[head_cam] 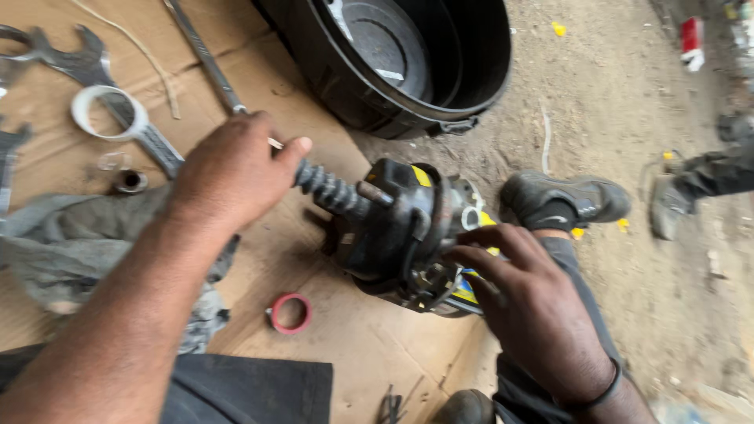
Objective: The person wraps white thread tape around a threaded metal rod and then screws it into a port on a black mechanical device. They then use a wrench to tighten a bolt on the device.
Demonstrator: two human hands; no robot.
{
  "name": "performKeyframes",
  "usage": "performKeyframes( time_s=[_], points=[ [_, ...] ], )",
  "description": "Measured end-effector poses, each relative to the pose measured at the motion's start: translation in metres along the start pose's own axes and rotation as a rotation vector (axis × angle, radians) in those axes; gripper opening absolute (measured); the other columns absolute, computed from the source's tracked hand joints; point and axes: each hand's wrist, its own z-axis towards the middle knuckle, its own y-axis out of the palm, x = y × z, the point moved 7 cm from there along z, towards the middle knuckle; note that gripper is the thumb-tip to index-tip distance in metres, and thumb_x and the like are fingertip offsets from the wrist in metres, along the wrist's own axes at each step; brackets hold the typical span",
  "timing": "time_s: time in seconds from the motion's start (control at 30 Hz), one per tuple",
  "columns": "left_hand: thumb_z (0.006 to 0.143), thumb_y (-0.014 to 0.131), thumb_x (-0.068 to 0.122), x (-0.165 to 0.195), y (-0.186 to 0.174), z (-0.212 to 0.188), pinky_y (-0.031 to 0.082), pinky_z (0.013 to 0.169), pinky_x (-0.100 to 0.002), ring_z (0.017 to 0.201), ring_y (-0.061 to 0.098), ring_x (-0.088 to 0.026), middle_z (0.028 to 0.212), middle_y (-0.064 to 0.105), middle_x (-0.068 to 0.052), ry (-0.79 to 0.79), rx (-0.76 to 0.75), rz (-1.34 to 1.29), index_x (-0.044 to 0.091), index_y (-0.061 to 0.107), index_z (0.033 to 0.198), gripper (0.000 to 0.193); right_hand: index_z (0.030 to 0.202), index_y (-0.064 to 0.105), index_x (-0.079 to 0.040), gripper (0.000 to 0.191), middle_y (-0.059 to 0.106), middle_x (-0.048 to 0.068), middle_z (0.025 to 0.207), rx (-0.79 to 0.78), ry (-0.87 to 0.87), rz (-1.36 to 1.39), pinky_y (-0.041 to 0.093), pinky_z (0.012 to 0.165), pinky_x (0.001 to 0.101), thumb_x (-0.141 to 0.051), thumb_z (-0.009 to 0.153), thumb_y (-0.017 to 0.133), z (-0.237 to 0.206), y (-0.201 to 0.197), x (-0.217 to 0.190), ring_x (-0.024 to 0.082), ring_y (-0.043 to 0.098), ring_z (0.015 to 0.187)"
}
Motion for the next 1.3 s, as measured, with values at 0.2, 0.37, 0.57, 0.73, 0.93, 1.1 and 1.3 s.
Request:
performKeyframes(
  time_s=[0.2,0.37,0.57,0.73,0.93,1.1,1.3],
  points=[
    [0.101,0.054,0.050,-0.004,0.000,0.000,0.053,0.093,-0.051,0.106,0.067,-0.030,0.115,0.067,-0.015,-0.013,-0.025,-0.025,0.006,0.061,0.122,0.049,0.106,0.074,-0.008,0.027,0.071,0.009,0.092,-0.022,0.483,0.160,0.060,0.063,0.0334,-0.017,0.081,0.077,-0.005,0.016,0.028,0.023,0.073,0.075],
    [0.100,0.056,0.050,-0.007,-0.001,-0.003,0.053,0.092,-0.050,0.107,0.068,-0.030,0.116,0.067,-0.016,0.008,-0.004,-0.044,0.005,0.062,0.121,0.050,0.109,0.068,-0.003,0.033,0.071,0.017,0.097,0.048,0.474,-0.101,0.055,0.066,0.0428,-0.030,0.091,0.073,0.003,0.014,0.005,0.033,0.071,0.075],
    [0.098,0.060,0.049,-0.008,-0.004,-0.012,0.052,0.093,-0.053,0.110,0.065,-0.034,0.118,0.067,-0.018,0.046,0.017,-0.065,0.003,0.063,0.119,0.050,0.126,0.059,-0.008,0.043,0.073,0.018,0.084,-0.167,0.678,-0.251,0.055,0.071,0.0429,-0.044,0.104,0.064,-0.010,0.023,0.013,0.034,0.072,0.082],
    [0.098,0.059,0.051,-0.007,-0.004,-0.011,0.053,0.092,-0.052,0.110,0.065,-0.031,0.119,0.066,-0.017,0.013,-0.026,-0.041,0.004,0.061,0.123,0.054,0.122,0.063,-0.003,0.046,0.069,0.015,0.106,-0.130,0.122,-0.151,0.057,0.069,0.0427,-0.030,0.086,0.071,-0.015,-0.002,0.001,0.033,0.070,0.082],
    [0.100,0.058,0.051,-0.006,-0.002,-0.012,0.054,0.093,-0.051,0.110,0.067,-0.029,0.117,0.067,-0.017,-0.004,-0.050,-0.043,0.004,0.063,0.122,0.052,0.120,0.065,0.001,0.047,0.066,0.015,0.102,-0.257,-0.042,-0.229,0.056,0.068,0.0404,-0.028,0.083,0.075,-0.004,0.002,0.010,0.029,0.067,0.081],
    [0.100,0.057,0.050,-0.005,-0.001,-0.009,0.054,0.091,-0.052,0.110,0.066,-0.030,0.117,0.066,-0.017,-0.005,-0.042,-0.046,0.004,0.063,0.122,0.052,0.117,0.064,0.004,0.046,0.063,0.013,0.099,-0.325,-0.224,-0.277,0.056,0.065,0.0392,-0.026,0.083,0.073,0.000,0.009,0.013,0.027,0.064,0.084],
    [0.099,0.059,0.051,-0.003,0.003,0.002,0.052,0.094,-0.052,0.110,0.066,-0.031,0.115,0.067,-0.018,-0.010,-0.036,-0.028,0.004,0.064,0.120,0.052,0.117,0.068,0.001,0.041,0.063,0.012,0.106,-0.364,-0.495,-0.369,0.054,0.061,0.0363,-0.016,0.079,0.068,-0.001,0.014,0.021,0.024,0.063,0.086]
  ],
)
